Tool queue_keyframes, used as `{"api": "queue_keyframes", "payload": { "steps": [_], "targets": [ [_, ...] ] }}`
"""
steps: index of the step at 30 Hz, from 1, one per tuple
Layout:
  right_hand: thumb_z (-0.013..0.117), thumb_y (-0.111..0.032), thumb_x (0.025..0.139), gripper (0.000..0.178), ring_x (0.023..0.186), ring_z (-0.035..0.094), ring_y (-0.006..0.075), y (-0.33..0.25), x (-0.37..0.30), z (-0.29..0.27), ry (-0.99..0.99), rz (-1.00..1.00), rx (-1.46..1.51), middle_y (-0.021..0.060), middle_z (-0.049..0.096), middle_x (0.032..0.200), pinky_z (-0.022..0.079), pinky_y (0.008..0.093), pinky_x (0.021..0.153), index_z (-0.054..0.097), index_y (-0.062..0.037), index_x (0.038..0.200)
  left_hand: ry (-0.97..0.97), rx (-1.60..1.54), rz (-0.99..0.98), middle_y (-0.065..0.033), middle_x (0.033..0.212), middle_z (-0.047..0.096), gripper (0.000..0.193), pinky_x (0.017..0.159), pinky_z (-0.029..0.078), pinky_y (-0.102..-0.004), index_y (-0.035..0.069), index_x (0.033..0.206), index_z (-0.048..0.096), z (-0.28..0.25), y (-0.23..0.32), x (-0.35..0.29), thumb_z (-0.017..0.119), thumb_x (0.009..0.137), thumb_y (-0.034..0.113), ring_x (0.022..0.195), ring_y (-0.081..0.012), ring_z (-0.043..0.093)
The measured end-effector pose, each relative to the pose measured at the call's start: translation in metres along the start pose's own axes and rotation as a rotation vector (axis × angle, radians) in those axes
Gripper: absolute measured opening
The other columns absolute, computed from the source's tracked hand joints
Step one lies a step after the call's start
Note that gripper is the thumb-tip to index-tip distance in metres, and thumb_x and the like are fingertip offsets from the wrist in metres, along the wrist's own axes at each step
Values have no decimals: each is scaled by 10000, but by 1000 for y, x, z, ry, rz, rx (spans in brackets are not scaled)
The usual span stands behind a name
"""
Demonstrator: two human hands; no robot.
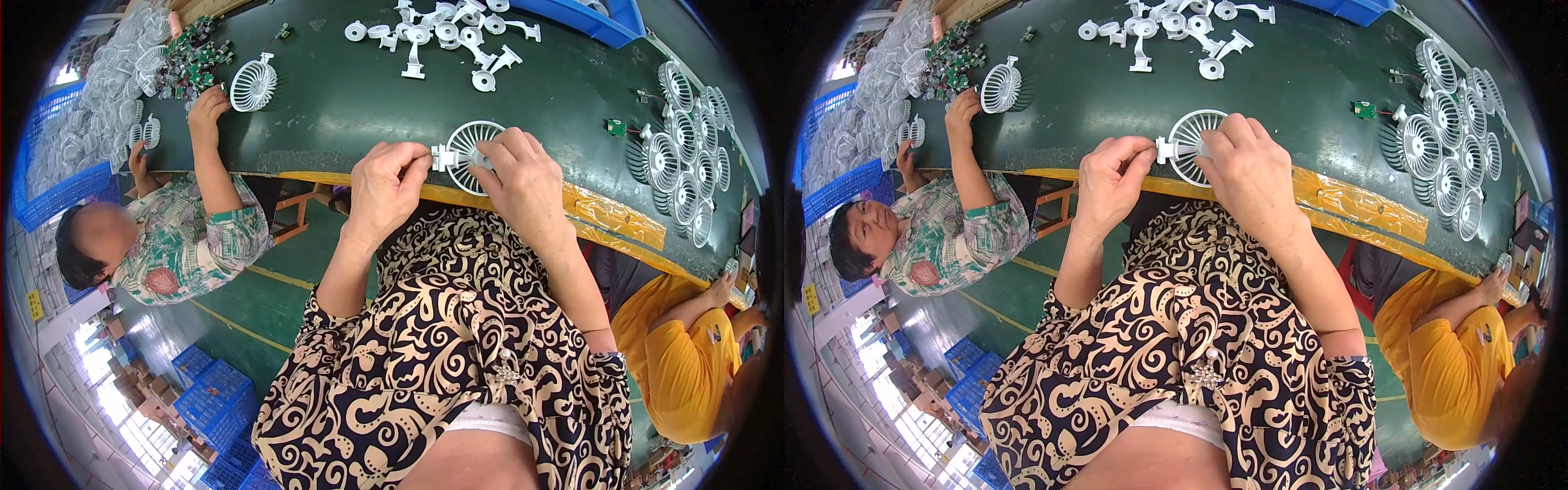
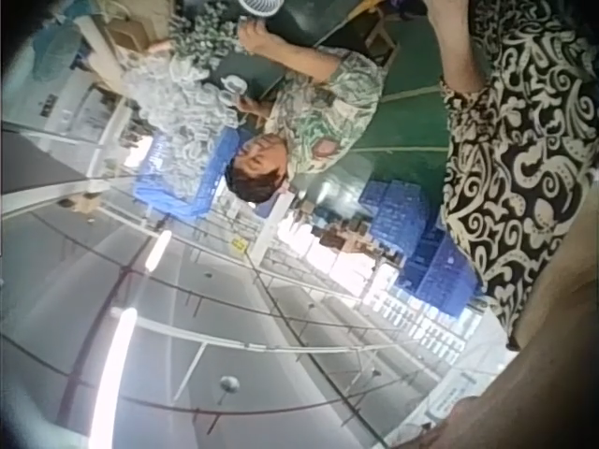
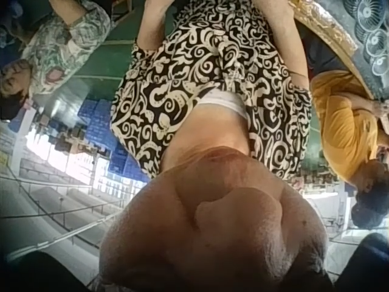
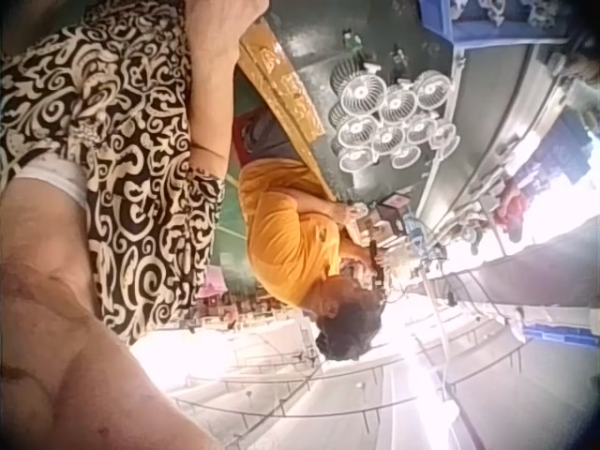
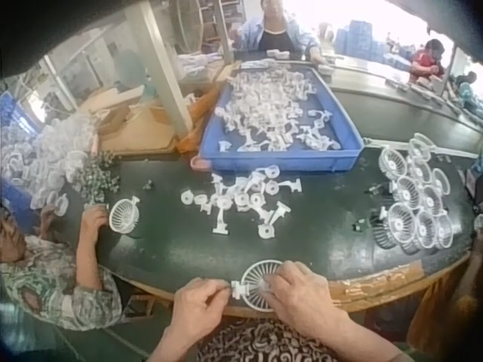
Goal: The person assembles small fan components by hand, attaching plastic brackets and connectors onto fan guards and placing the assembled parts on the table.
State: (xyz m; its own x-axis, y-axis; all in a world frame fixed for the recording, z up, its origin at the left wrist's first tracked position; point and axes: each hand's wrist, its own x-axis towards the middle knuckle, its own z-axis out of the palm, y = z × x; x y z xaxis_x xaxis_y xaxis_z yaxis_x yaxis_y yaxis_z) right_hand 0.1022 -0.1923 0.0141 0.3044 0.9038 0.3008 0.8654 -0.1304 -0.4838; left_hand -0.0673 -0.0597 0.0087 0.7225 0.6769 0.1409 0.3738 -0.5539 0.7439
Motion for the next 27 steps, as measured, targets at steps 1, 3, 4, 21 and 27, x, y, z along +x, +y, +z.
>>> {"api": "queue_keyframes", "payload": {
  "steps": [1, 3, 4, 21, 27],
  "targets": [
    [785, -146, 781, 238, 905, 628, 261, -1, 1, 1, -16, -1, -13, 72, 586, 935, 544, 373, 726, 687, -67, 983, -11, -6, -24, -74, 750, 669, 89, 603, 453, -305, 35, 965, 727, -1, 1, 0, 708, 891, 81, 647, -164, 576],
    [770, -136, 785, 199, 900, 626, 263, -3, 3, 2, -26, -2, -25, 78, 579, 923, 544, 372, 726, 679, -62, 947, -22, -11, -50, -69, 748, 676, 91, 611, 455, -307, 36, 964, 728, -1, 1, 0, 704, 898, 94, 655, -165, 575],
    [756, -126, 789, 162, 895, 625, 265, -5, 4, 1, -37, -1, -40, 84, 572, 911, 544, 371, 727, 672, -57, 910, -40, -17, -59, -65, 742, 683, 97, 623, 461, -315, 40, 963, 729, -1, 0, 0, 692, 910, 114, 668, -172, 576],
    [786, -164, 777, 223, 918, 649, 264, -7, 8, 3, -143, 79, -147, 74, 595, 927, 550, 389, 739, 698, -61, 954, 19, 41, -39, -98, 635, 586, 462, 586, 487, -442, -59, 1246, 484, 30, 11, 12, 662, 934, 232, 592, -318, 621],
    [766, -196, 825, 275, 947, 641, 277, -6, 4, -5, -93, 42, 56, 91, 623, 983, 550, 386, 778, 707, -26, 1033, -5, -97, -170, -60, 621, 563, 524, 596, 462, -342, -40, 1285, 516, 27, 10, 14, 714, 910, 268, 568, -175, 553]
  ]
}}
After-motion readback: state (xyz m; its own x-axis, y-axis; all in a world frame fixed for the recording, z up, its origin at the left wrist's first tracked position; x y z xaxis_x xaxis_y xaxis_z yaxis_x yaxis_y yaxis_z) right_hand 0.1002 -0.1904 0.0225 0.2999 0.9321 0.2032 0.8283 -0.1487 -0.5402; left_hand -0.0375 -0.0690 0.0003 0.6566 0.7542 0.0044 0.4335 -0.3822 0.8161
